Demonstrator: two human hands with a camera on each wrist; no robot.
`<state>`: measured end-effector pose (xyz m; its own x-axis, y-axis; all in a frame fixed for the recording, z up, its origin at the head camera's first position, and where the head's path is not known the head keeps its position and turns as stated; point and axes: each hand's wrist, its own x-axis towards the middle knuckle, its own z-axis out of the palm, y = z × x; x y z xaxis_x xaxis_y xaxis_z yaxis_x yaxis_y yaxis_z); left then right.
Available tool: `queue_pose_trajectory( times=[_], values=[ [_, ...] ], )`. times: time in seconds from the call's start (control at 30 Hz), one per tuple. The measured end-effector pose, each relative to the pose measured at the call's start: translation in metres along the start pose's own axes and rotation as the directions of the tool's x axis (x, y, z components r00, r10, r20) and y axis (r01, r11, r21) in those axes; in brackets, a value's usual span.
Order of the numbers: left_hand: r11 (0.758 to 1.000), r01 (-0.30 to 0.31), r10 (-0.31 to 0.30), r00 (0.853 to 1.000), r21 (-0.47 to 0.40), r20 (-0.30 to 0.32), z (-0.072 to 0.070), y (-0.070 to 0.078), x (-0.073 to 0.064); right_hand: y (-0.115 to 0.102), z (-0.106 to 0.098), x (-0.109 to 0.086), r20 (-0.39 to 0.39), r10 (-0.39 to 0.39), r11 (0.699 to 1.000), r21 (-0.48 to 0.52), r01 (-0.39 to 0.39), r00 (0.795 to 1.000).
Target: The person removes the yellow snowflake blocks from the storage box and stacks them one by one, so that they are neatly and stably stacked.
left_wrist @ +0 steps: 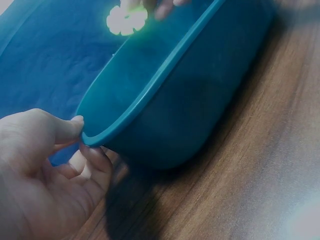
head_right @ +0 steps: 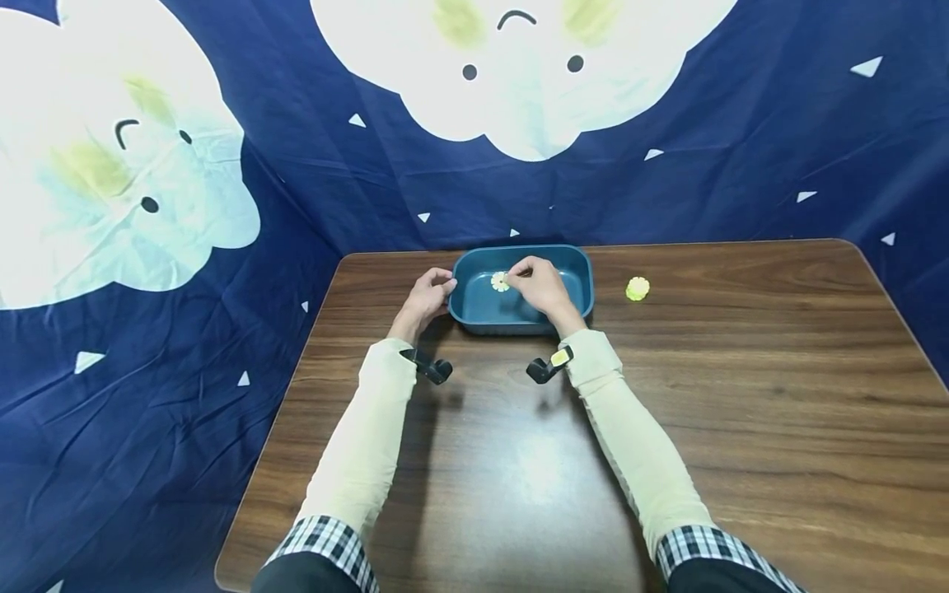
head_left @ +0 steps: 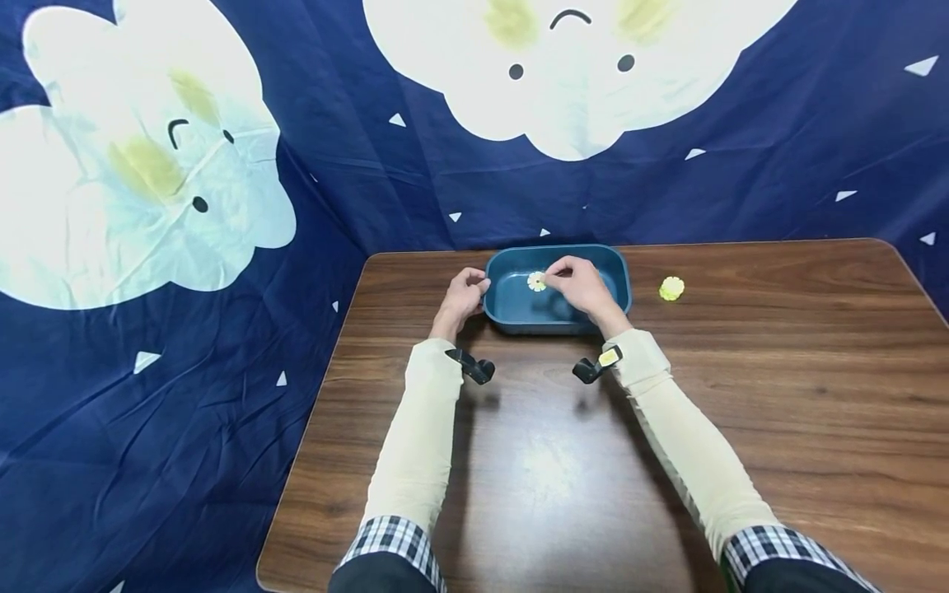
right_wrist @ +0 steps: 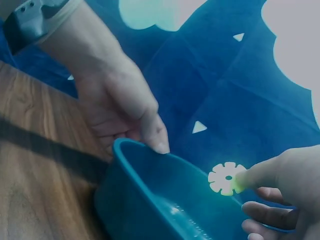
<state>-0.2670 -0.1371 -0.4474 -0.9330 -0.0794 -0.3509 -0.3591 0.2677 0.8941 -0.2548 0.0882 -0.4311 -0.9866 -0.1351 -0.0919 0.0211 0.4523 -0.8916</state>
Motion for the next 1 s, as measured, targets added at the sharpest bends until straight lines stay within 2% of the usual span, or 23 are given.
queue_pose_trajectory(
  times=[0.2,0.47,0.7,1.0],
  values=[
    [1.0,-0.004,0.004,1.0,-0.005,-0.004,0.0,0.0,0.0,0.003,-0.016,-0.009,-0.033,-0.001,1.0,0.017,0.001,0.999],
    [1.0,0.001,-0.001,1.0,-0.01,0.005,0.0,0.001,0.0,0.019,-0.04,-0.021,-0.09,-0.004,0.997,0.07,0.011,0.996],
    [1.0,0.01,-0.01,1.0,-0.013,0.01,0.001,0.002,-0.001,0.03,-0.061,-0.028,-0.145,0.048,0.995,0.092,-0.035,0.988],
    [1.0,0.006,-0.006,1.0,-0.008,0.009,0.0,0.001,-0.001,0.041,-0.086,-0.037,-0.199,0.079,0.993,0.106,-0.059,0.977]
  ],
)
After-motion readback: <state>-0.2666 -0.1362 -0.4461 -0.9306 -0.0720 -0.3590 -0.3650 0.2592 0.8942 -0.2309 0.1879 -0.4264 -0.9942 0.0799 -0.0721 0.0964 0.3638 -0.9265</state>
